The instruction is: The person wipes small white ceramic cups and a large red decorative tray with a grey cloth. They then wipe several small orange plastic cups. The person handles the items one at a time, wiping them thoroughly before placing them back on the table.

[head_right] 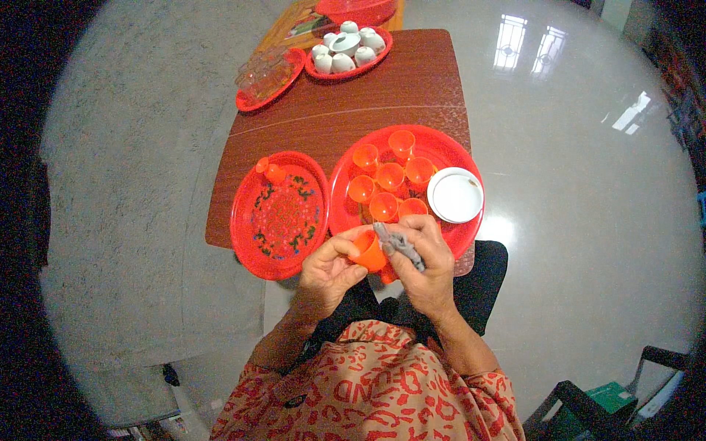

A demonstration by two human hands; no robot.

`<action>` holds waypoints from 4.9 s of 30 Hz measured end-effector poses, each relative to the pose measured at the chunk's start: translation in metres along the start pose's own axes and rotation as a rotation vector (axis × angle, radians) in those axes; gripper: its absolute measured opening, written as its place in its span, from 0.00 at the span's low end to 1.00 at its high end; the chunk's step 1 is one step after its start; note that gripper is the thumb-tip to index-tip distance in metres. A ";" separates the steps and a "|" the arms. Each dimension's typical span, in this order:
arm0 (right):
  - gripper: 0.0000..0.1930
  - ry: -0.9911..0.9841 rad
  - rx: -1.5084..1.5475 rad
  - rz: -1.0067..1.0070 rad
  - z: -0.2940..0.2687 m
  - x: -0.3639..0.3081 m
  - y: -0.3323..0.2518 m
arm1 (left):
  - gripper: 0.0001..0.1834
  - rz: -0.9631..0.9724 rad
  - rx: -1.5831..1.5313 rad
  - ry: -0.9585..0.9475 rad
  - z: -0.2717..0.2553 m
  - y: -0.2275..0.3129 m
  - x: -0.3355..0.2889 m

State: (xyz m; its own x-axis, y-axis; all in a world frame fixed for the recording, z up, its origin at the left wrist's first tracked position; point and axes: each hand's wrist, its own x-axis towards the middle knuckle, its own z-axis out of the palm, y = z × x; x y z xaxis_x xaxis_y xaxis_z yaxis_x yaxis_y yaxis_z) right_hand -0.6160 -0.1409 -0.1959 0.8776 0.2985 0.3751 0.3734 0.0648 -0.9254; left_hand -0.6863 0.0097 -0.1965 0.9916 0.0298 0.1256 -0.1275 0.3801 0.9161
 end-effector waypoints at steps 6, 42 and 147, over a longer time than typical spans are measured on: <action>0.22 -0.011 -0.290 -0.412 0.004 -0.011 -0.001 | 0.11 -0.038 -0.017 0.041 0.000 -0.004 0.000; 0.17 -0.209 -0.108 -0.243 -0.019 0.005 -0.015 | 0.07 0.055 0.453 -0.022 0.009 0.010 -0.010; 0.16 -0.443 -0.264 -0.031 -0.047 0.015 -0.028 | 0.11 0.528 1.114 -0.013 0.016 -0.003 -0.004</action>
State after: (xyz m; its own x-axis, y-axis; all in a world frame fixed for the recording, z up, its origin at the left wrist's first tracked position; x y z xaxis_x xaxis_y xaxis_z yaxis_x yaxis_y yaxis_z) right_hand -0.5991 -0.1827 -0.1614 0.6750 0.6783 0.2902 0.5106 -0.1456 -0.8474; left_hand -0.6904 -0.0070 -0.1939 0.8137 -0.0712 0.5768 -0.4668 -0.6714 0.5756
